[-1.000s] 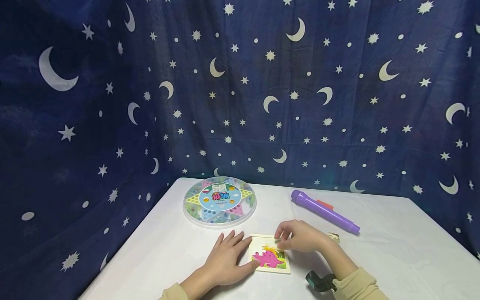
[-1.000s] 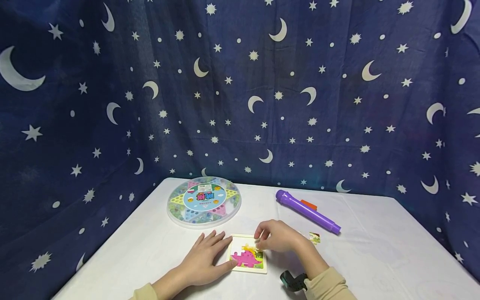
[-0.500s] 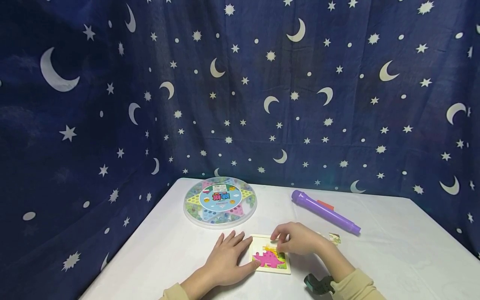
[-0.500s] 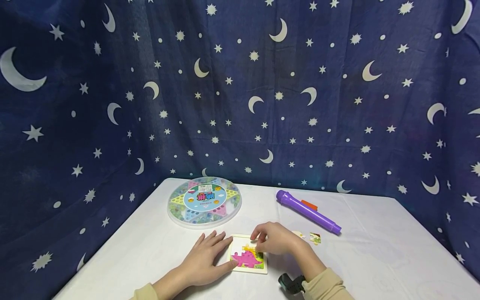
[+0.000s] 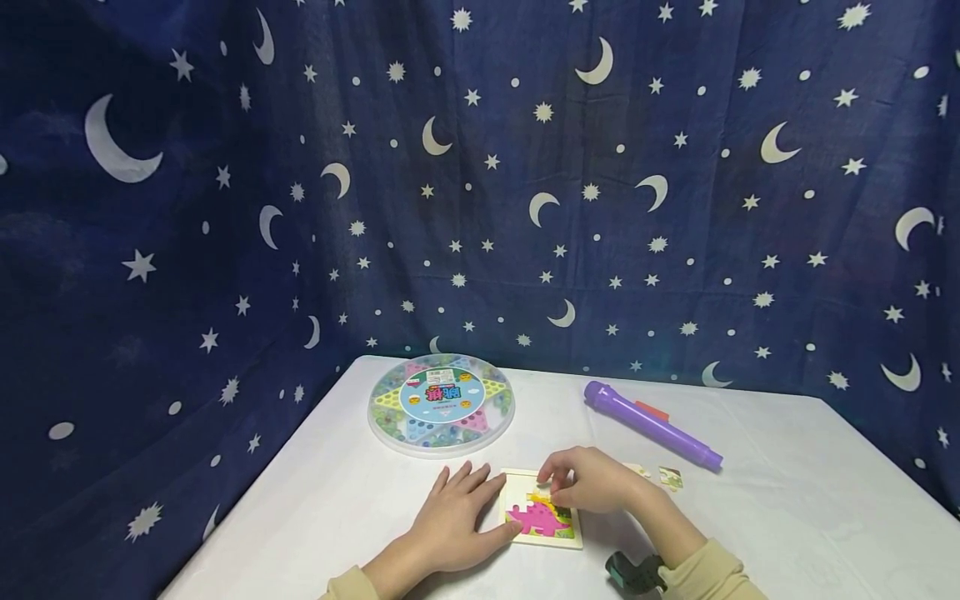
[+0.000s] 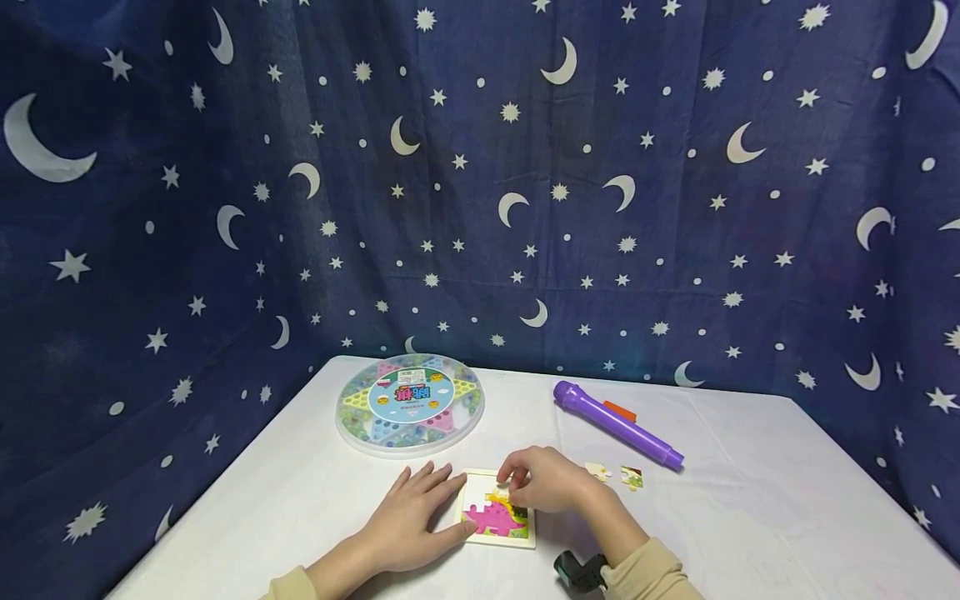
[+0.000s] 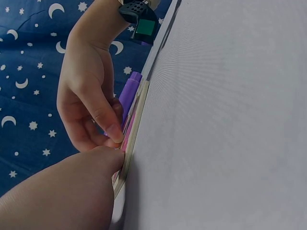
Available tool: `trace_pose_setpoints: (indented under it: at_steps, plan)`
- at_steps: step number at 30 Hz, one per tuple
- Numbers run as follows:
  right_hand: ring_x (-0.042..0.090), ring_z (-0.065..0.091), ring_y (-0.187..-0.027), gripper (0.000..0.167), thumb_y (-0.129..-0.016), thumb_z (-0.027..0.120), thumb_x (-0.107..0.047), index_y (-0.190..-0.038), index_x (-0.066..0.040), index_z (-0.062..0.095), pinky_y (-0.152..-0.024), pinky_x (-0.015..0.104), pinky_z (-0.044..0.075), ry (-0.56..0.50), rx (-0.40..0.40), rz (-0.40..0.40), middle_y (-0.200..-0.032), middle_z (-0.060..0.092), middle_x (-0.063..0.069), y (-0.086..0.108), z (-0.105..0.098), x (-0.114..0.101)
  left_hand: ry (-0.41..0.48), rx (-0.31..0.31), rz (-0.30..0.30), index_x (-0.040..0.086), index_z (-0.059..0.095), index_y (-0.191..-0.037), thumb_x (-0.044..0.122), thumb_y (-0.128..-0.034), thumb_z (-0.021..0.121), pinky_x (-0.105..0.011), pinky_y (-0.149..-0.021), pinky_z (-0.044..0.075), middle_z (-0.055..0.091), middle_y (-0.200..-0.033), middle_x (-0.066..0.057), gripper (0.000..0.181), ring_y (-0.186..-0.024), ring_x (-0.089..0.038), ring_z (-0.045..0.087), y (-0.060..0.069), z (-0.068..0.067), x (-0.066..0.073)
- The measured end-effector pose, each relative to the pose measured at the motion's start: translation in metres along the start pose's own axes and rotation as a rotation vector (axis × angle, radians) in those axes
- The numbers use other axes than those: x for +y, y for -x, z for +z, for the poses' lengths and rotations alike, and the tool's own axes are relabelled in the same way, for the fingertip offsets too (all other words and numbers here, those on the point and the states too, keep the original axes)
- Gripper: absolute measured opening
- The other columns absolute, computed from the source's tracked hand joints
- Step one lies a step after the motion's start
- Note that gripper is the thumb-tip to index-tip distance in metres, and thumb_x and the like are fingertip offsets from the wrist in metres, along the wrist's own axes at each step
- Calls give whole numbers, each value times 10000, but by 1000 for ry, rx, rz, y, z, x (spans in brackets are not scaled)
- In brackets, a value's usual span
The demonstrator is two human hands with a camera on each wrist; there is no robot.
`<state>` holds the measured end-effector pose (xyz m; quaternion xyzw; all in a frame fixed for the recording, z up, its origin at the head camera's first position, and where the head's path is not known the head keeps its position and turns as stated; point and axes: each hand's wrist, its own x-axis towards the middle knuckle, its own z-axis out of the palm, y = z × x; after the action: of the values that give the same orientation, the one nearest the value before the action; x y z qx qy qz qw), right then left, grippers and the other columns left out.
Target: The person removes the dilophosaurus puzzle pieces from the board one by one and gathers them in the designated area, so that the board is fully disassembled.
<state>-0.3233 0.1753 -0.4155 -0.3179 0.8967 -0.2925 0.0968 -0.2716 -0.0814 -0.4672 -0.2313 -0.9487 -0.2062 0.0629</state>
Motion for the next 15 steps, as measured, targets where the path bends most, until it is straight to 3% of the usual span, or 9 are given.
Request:
trace_pose_setpoints:
  at_steps: [15]
  plan:
    - [168, 564, -798, 178, -861, 738, -4, -975, -139, 726, -719, 363, 467, 1, -1, 36, -816, 604, -54, -2, 4, -4, -5, 10, 3, 200, 571, -1481, 712, -921, 544, -650, -1170, 205, 513, -1526, -103, 760, -1457, -376, 381, 0, 1, -1]
